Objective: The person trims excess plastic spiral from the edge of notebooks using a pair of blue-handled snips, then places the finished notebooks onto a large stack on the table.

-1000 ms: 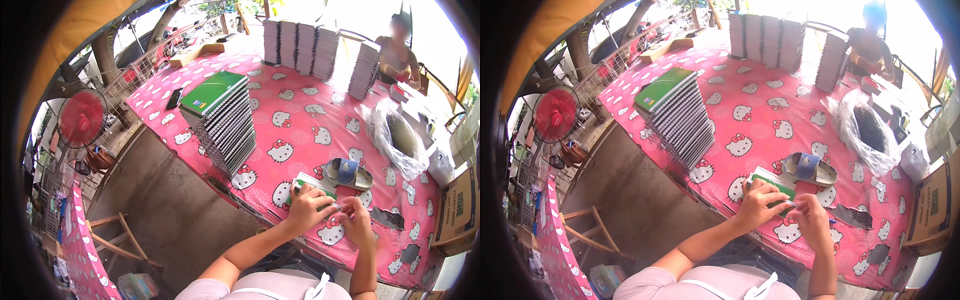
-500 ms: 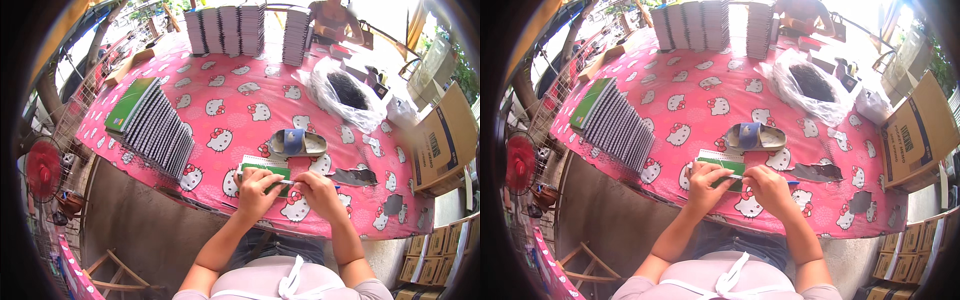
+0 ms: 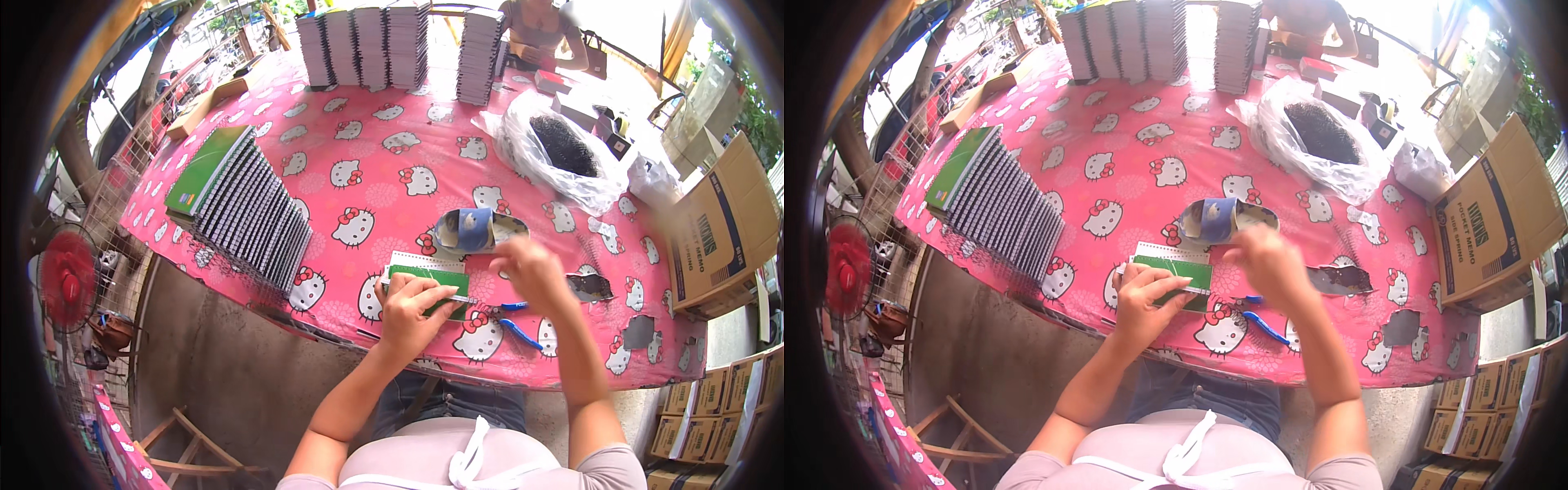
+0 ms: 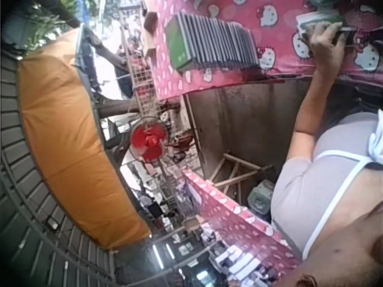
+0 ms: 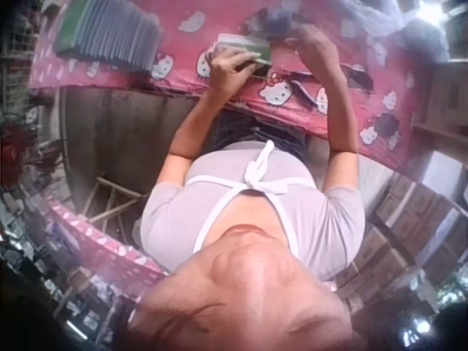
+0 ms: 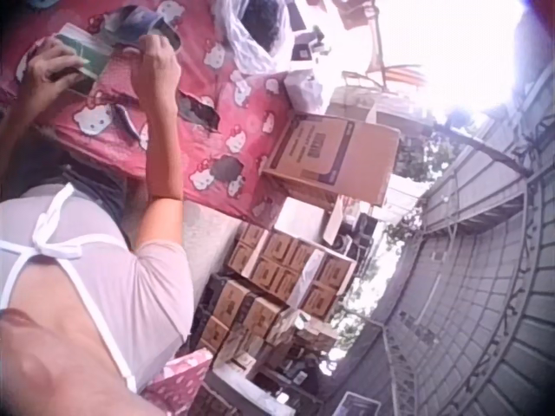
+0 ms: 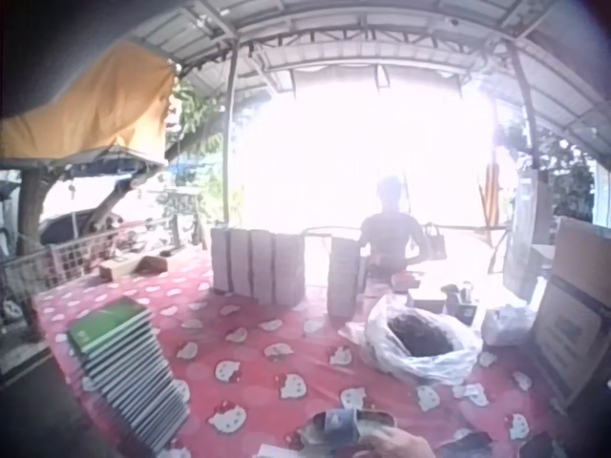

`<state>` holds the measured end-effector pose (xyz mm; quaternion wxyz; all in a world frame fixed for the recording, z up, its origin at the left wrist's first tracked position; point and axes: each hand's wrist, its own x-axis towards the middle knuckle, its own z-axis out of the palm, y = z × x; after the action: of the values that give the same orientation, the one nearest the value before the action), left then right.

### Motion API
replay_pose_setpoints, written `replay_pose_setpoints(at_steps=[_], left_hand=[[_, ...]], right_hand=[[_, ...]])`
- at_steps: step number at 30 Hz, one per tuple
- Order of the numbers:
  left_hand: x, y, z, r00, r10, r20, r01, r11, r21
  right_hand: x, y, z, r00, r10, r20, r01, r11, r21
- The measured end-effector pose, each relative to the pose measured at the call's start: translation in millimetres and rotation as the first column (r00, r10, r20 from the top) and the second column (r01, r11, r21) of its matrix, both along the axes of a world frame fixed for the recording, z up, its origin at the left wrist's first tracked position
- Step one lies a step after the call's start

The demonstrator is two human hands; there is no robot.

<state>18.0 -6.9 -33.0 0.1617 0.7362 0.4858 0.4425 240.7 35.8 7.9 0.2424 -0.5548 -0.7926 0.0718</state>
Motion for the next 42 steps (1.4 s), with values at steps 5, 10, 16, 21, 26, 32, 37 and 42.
replay_pose_setpoints(at_steps=[5, 10, 16, 21, 26, 32, 37, 42], left_hand=[[5.6, 10.9, 9.3, 0.998, -0.062, 0.010, 0.062, 0.996, -0.065], [-3.3, 9.2, 8.1, 0.999, -0.014, -0.052, 0.017, 0.999, 0.044], [-6.8, 12.2, 6.1, 0.995, -0.103, -0.003, 0.102, 0.987, -0.120], [-5.2, 15.7, 4.9, 0.991, -0.126, 0.040, 0.130, 0.980, -0.149], [-5.2, 14.5, 19.4, 0.992, -0.129, -0.003, 0.127, 0.985, -0.117], [-17.4, 23.9, 16.3, 0.994, -0.105, -0.001, 0.105, 0.994, 0.020], [-33.9, 27.7, -11.6, 0.916, -0.021, 0.401, 0.110, 0.973, -0.201], [-44.8, 23.6, -22.8, 0.704, 0.010, 0.710, 0.232, 0.942, -0.243]], right_hand=[[33.1, 57.3, -41.8, 0.968, 0.071, 0.240, -0.109, 0.983, 0.148], [32.2, 23.2, -28.2, 0.772, 0.000, -0.636, -0.127, 0.980, -0.154], [46.1, -1.4, -27.4, 0.620, -0.056, -0.783, -0.352, 0.872, -0.341], [32.2, -0.3, -31.6, 0.814, 0.121, -0.568, -0.327, 0.904, -0.275], [24.0, 6.1, -12.9, 0.926, 0.216, -0.309, -0.286, 0.937, -0.202], [12.1, 19.3, -18.5, 0.909, 0.233, -0.344, -0.312, 0.930, -0.194], [1.1, 25.0, -24.9, 0.593, 0.141, -0.793, -0.493, 0.842, -0.219], [-11.4, 28.9, -12.1, 0.599, 0.077, -0.797, -0.485, 0.827, -0.284]])
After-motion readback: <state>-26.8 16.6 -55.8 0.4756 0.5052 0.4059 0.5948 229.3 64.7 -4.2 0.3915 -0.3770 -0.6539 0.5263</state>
